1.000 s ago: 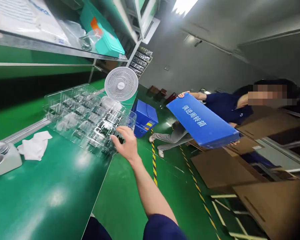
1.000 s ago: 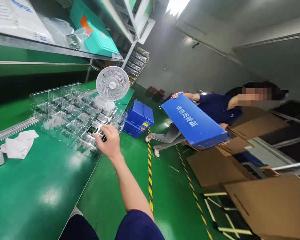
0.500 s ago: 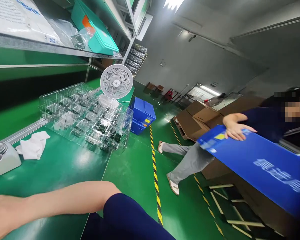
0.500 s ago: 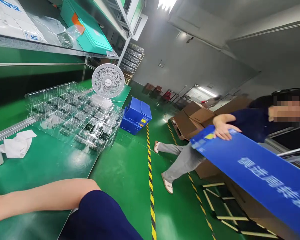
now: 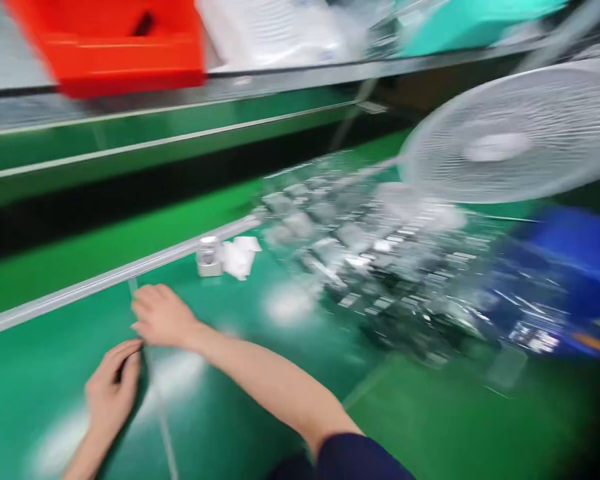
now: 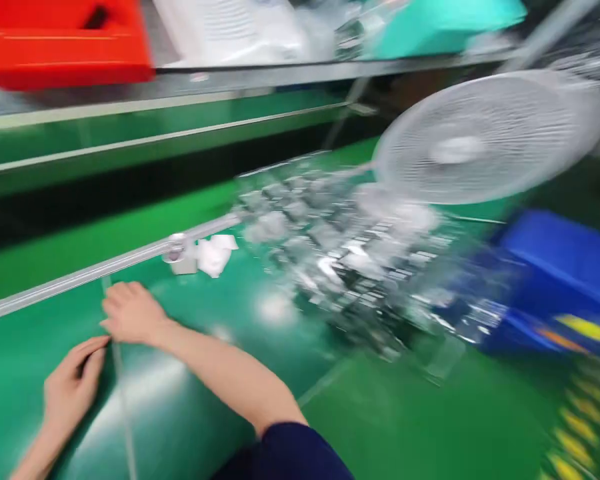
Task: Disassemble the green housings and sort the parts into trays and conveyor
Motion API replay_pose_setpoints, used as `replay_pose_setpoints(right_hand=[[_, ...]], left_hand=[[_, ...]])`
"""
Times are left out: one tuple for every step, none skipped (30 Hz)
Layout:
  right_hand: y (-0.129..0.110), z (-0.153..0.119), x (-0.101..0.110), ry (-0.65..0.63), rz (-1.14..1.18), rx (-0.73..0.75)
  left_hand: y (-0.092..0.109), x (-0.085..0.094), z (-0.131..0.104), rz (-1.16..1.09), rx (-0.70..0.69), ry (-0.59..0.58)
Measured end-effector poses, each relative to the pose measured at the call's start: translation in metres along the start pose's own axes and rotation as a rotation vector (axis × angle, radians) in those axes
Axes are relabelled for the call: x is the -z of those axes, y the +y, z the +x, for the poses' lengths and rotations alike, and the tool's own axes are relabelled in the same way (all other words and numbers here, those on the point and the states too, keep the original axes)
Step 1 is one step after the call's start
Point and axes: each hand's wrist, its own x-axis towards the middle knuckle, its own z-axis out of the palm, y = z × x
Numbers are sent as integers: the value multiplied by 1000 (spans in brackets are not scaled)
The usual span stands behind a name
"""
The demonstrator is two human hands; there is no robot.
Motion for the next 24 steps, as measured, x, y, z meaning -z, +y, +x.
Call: replay_pose_setpoints(right_hand=[[5, 3, -7, 48, 35, 19], [11, 7, -15, 95, 73, 35], [16, 12, -25, 140, 113, 49], [21, 18, -35, 180, 151, 62], [25, 24, -44, 211, 185, 81], [29, 29, -52, 239, 213, 96], [32, 34, -58, 263, 237, 111], [35, 37, -63, 283, 257, 126], [38, 39, -66, 299, 271, 137], [40, 40, -69, 313, 276, 146], [42, 40, -71, 325, 273, 153], [44, 40, -73, 335, 265, 157], [45, 40, -74, 343, 255, 161], [46, 40, -76, 352, 246, 166], [47, 40, -77, 360, 244, 170], [48, 39, -78, 368, 249, 173], [49, 40, -79, 377, 258, 173], [49, 40, -80, 387, 267, 172], [50, 40, -81, 398, 274, 170], [50, 40, -82, 409, 280, 168], [51, 40, -82, 421, 283, 167], [52, 40, -82, 433, 284, 169], [52, 39, -82, 444, 285, 172], [53, 39, -82, 455, 283, 175]], left_hand=[[-10, 9, 1, 90, -20, 33], [-20, 18, 2, 179, -39, 55], [-28, 26, 2, 261, -58, 70], [-36, 33, 2, 338, -65, 71], [-42, 40, 3, 406, -68, 60], [-46, 46, 4, 467, -67, 44], [-50, 53, 6, 520, -61, 28], [-51, 61, 9, 568, -51, 12], [-51, 71, 13, 613, -36, -2], [-50, 84, 18, 656, -15, -13], [-49, 98, 23, 700, 10, -20], [-47, 115, 30, 743, 40, -24], [-45, 134, 39, 787, 75, -25], [-44, 153, 49, 832, 114, -23], [-44, 174, 61, 877, 156, -16], [-44, 194, 73, 922, 204, -5], [-45, 214, 86, 965, 255, 11], [-47, 232, 99, 1004, 309, 31], [-50, 248, 111, 1040, 367, 57], [-53, 263, 122, 1070, 427, 87], [-57, 275, 132, 1093, 488, 120], [-61, 286, 141, 1110, 548, 153], [-67, 294, 149, 1119, 608, 183], [-73, 300, 155, 1124, 666, 209]])
